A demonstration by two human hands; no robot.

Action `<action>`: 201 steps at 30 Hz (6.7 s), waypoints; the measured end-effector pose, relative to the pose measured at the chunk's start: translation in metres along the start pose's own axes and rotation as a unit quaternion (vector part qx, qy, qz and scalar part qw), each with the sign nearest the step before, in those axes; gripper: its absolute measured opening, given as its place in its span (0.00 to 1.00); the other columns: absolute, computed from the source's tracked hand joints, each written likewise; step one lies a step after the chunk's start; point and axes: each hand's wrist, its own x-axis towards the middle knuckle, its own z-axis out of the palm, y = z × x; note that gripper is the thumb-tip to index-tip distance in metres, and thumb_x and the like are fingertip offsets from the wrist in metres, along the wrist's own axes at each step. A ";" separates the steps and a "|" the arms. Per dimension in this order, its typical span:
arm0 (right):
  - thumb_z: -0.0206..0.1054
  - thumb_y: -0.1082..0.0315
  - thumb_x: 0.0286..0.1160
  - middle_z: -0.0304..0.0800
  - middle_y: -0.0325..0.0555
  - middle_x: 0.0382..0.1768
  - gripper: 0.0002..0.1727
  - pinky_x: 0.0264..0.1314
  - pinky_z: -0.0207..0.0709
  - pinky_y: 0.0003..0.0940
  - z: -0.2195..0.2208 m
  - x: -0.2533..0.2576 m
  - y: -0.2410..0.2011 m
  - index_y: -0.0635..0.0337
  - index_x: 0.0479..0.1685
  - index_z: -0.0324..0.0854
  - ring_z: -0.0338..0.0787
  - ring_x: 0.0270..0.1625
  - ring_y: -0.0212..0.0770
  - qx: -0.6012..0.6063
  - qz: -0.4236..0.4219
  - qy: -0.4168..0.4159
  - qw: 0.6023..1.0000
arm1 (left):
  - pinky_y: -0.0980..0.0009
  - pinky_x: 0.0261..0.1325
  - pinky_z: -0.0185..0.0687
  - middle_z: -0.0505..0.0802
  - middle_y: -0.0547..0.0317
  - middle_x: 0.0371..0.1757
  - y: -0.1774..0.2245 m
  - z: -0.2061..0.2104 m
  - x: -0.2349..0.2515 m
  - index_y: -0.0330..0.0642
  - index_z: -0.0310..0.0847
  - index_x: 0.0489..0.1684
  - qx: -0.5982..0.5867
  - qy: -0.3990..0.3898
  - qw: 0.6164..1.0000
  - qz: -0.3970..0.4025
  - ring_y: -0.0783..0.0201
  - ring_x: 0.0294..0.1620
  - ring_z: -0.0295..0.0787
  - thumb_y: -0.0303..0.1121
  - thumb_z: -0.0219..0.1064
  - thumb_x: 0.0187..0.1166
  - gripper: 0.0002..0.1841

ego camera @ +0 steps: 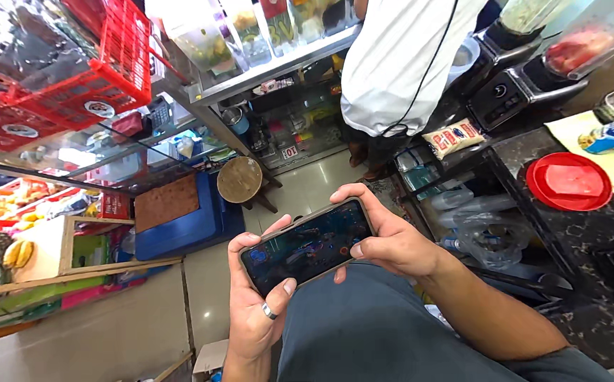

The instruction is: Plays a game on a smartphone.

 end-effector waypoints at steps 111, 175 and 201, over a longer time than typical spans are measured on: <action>0.47 0.55 0.91 0.89 0.56 0.48 0.19 0.19 0.84 0.29 0.026 -0.002 0.018 0.49 0.65 0.79 0.93 0.34 0.41 -0.046 -0.014 0.240 0.970 | 0.49 0.67 0.86 0.89 0.37 0.64 -0.010 0.012 -0.002 0.48 0.70 0.66 0.038 0.096 0.994 0.019 0.43 0.70 0.87 0.25 0.56 0.79 0.18; 0.59 0.75 0.73 0.82 0.54 0.66 0.38 0.43 0.92 0.39 0.007 -0.009 0.009 0.39 0.86 0.58 0.93 0.53 0.47 0.000 0.043 0.038 0.998 | 0.49 0.67 0.85 0.88 0.37 0.67 0.001 0.008 -0.006 0.51 0.71 0.68 0.013 0.105 0.994 0.004 0.42 0.70 0.86 0.28 0.66 0.74 0.22; 0.66 0.76 0.71 0.82 0.50 0.65 0.41 0.42 0.92 0.36 0.017 0.002 0.016 0.35 0.85 0.58 0.93 0.49 0.43 -0.062 0.057 0.010 0.996 | 0.48 0.68 0.84 0.87 0.35 0.68 0.013 -0.005 -0.015 0.49 0.71 0.67 -0.004 0.113 0.993 0.016 0.41 0.71 0.85 0.22 0.57 0.77 0.20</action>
